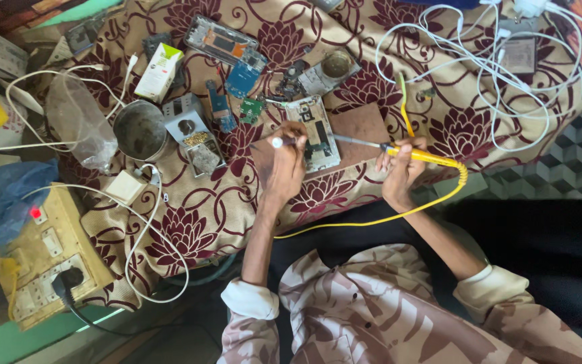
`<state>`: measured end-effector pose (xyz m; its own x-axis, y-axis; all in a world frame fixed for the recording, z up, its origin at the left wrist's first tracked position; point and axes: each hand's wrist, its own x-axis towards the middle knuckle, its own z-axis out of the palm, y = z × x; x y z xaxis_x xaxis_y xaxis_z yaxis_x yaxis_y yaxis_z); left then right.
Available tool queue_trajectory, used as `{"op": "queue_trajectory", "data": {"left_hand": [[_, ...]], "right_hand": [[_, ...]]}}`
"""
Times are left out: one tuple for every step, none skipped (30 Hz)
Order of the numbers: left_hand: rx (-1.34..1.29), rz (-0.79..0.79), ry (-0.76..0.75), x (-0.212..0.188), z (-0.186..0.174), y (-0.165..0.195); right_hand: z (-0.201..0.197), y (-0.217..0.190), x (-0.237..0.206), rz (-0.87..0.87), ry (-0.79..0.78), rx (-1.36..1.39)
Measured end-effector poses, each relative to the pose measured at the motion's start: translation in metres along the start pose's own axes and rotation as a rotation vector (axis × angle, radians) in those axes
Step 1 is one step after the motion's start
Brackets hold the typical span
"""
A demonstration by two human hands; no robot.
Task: The person uses a soldering iron and solder wire to solder components on a disassembled electronic device's circuit board. The person holds the device steady with one hand while applying heat and solder with the other.
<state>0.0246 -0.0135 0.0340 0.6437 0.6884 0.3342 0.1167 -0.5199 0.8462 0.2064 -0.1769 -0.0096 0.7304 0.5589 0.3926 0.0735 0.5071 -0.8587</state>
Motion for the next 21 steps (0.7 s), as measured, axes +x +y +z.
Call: {"op": "queue_trajectory", "data": {"left_hand": [[-0.021, 0.033, 0.015, -0.001, 0.0, -0.001], [-0.044, 0.065, 0.027, -0.002, 0.0, -0.003], [-0.091, 0.082, 0.059, -0.003, 0.001, -0.004], [-0.136, 0.099, 0.089, -0.005, 0.002, -0.006], [-0.181, 0.123, 0.123, -0.005, 0.002, -0.007], [-0.217, 0.108, 0.129, -0.005, 0.003, -0.009], [-0.253, 0.089, 0.132, -0.006, 0.003, -0.01], [-0.29, 0.071, 0.134, -0.007, 0.002, -0.01], [-0.277, 0.042, 0.136, -0.006, 0.002, -0.011], [-0.264, 0.013, 0.138, -0.004, 0.002, -0.01], [-0.249, -0.017, 0.141, -0.003, 0.001, -0.009], [-0.24, -0.008, 0.122, -0.002, 0.0, -0.008], [-0.228, 0.001, 0.104, -0.002, -0.001, -0.005], [-0.218, 0.009, 0.082, -0.002, -0.002, -0.001], [-0.197, -0.006, 0.061, -0.003, -0.004, 0.003], [-0.175, -0.014, 0.044, -0.003, -0.005, 0.008], [-0.154, -0.023, 0.027, -0.004, -0.007, 0.012], [-0.135, -0.049, 0.006, -0.004, -0.008, 0.015], [-0.117, -0.077, -0.015, -0.003, -0.009, 0.018], [-0.098, -0.111, -0.035, -0.002, -0.009, 0.021], [-0.128, -0.079, -0.012, -0.001, -0.01, 0.022]], "right_hand": [[0.002, 0.003, 0.002, 0.009, 0.002, 0.029], [0.003, 0.005, 0.004, 0.011, -0.014, 0.05], [0.003, 0.006, 0.005, 0.014, -0.026, 0.068], [0.003, 0.006, 0.005, 0.018, -0.037, 0.086], [0.004, 0.008, 0.006, 0.026, -0.035, 0.075], [0.003, 0.008, 0.007, 0.035, -0.036, 0.063], [0.003, 0.008, 0.006, 0.049, -0.034, 0.049], [0.002, 0.009, 0.006, 0.05, -0.043, 0.047], [0.002, 0.009, 0.007, 0.049, -0.05, 0.047], [0.002, 0.01, 0.007, 0.047, -0.058, 0.045], [0.001, 0.011, 0.007, 0.025, -0.062, 0.036], [0.0, 0.012, 0.008, 0.002, -0.07, 0.032], [0.001, 0.014, 0.009, -0.022, -0.078, 0.031], [0.002, 0.015, 0.008, -0.03, -0.066, 0.031], [0.003, 0.015, 0.008, -0.046, -0.053, 0.03], [0.005, 0.017, 0.01, -0.069, -0.044, 0.032], [0.005, 0.017, 0.01, -0.057, -0.056, 0.043], [0.005, 0.017, 0.01, -0.047, -0.067, 0.052], [0.005, 0.017, 0.011, -0.036, -0.079, 0.06], [0.005, 0.016, 0.012, -0.047, -0.082, 0.067], [0.005, 0.016, 0.012, -0.052, -0.084, 0.07]]}}
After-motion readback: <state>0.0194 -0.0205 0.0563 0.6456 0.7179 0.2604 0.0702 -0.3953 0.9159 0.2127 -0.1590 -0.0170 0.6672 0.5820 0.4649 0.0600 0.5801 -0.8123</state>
